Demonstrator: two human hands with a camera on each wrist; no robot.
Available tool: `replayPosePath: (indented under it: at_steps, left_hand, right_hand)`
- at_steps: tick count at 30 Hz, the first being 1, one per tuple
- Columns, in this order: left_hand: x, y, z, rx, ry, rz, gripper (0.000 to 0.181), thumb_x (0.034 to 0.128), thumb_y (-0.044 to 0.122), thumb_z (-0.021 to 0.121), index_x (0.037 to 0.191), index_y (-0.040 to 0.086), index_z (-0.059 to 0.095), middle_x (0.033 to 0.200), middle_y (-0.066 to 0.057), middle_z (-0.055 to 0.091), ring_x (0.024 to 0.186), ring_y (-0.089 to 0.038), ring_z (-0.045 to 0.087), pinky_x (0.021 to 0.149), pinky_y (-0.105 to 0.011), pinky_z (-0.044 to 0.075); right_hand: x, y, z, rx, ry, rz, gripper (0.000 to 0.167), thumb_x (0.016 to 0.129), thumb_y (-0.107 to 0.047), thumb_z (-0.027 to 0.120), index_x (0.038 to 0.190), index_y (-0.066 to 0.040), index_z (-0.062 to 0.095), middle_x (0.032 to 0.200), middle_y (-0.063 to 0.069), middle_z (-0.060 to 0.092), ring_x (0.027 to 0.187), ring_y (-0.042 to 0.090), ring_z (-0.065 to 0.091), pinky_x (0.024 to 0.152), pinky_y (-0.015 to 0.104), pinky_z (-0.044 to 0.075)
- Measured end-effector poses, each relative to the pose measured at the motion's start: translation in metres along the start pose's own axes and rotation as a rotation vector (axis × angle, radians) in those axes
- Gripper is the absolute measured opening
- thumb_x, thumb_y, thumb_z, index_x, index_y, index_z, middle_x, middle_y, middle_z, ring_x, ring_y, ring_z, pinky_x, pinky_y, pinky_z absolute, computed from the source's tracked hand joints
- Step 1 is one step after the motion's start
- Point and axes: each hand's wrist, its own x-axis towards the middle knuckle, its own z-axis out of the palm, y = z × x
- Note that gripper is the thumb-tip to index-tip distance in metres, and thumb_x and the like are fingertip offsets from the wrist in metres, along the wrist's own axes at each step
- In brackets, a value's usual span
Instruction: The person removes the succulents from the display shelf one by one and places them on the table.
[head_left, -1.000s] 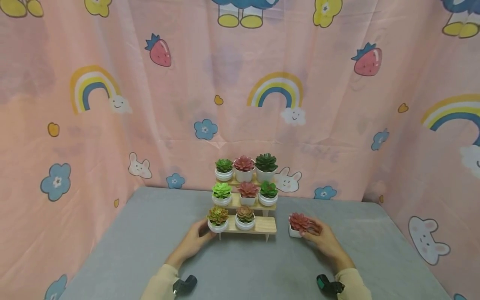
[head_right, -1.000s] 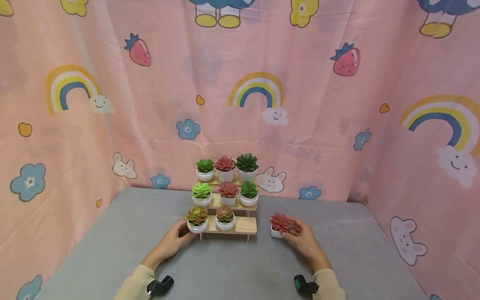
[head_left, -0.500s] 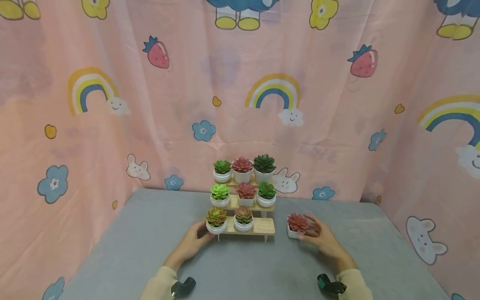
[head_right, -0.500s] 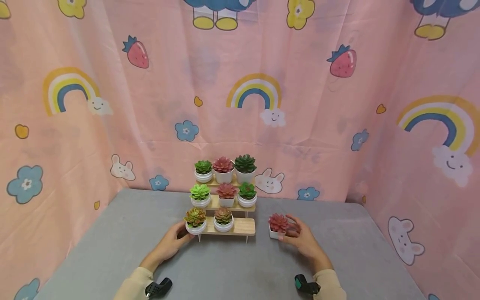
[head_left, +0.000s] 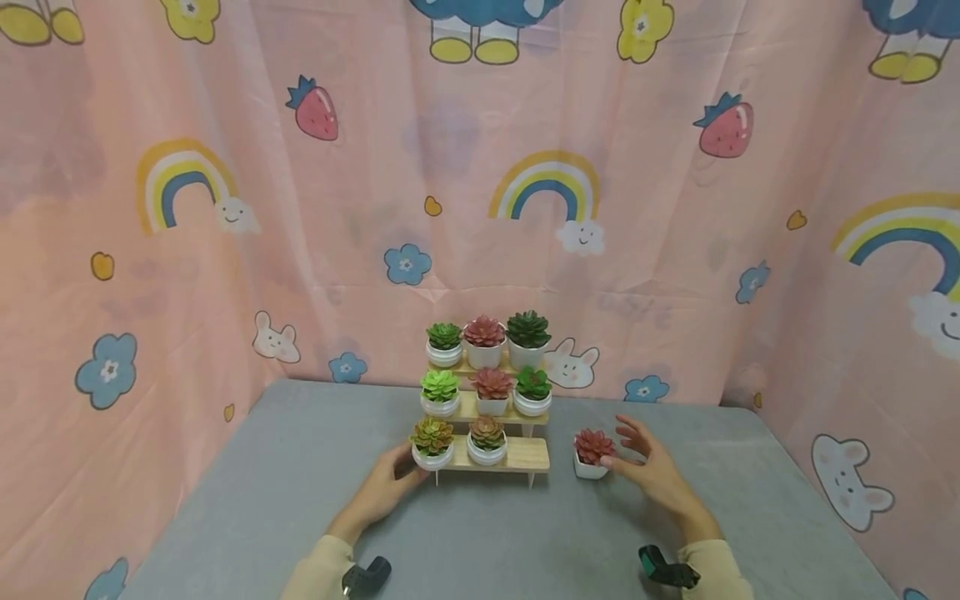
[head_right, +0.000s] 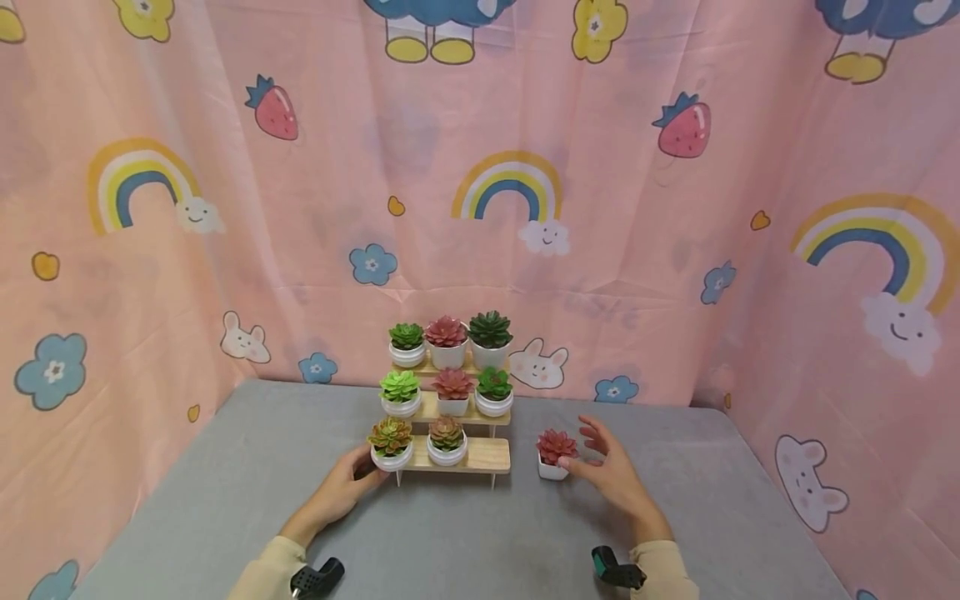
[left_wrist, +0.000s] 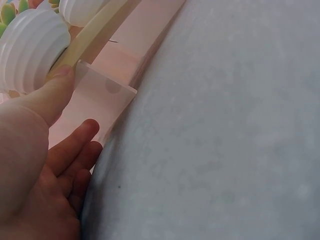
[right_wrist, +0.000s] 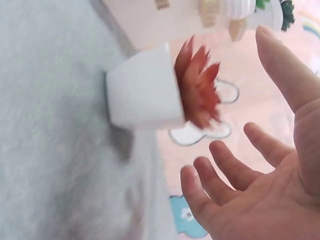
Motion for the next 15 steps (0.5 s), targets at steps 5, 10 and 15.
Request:
replayPosePath:
  at_steps: [5,10,15]
  left_hand:
    - [-0.001,0.003,0.000,-0.009,0.006,0.002,0.057,0.0973,0.029,0.068,0.147,0.008,0.051,0.144,-0.012,0.060,0.136,-0.034,0.055,0.114,-0.054,0.040]
    - [0.000,0.001,0.001,-0.019,0.007,-0.012,0.057,0.0965,0.031,0.069,0.147,0.011,0.051,0.146,-0.010,0.059,0.138,-0.033,0.053,0.115,-0.054,0.038]
    - [0.000,-0.001,0.000,-0.021,0.000,-0.001,0.058,0.0965,0.030,0.069,0.148,0.011,0.051,0.147,-0.011,0.058,0.140,-0.034,0.051,0.116,-0.055,0.037]
  right_hand:
    - [-0.001,-0.016,0.002,-0.021,0.054,-0.053,0.072,0.096,-0.023,0.070,0.155,-0.006,0.033,0.156,0.026,0.039,0.140,0.048,0.039,0.108,0.066,0.038]
    - [-0.002,-0.031,0.005,-0.027,0.108,-0.071,0.063,0.098,-0.024,0.067,0.152,-0.005,0.039,0.154,0.025,0.043,0.138,0.045,0.041,0.108,0.064,0.038]
    - [-0.004,-0.047,0.011,-0.032,0.135,-0.087,0.058,0.099,-0.022,0.067,0.149,-0.006,0.043,0.151,0.024,0.048,0.134,0.040,0.047,0.106,0.060,0.042]
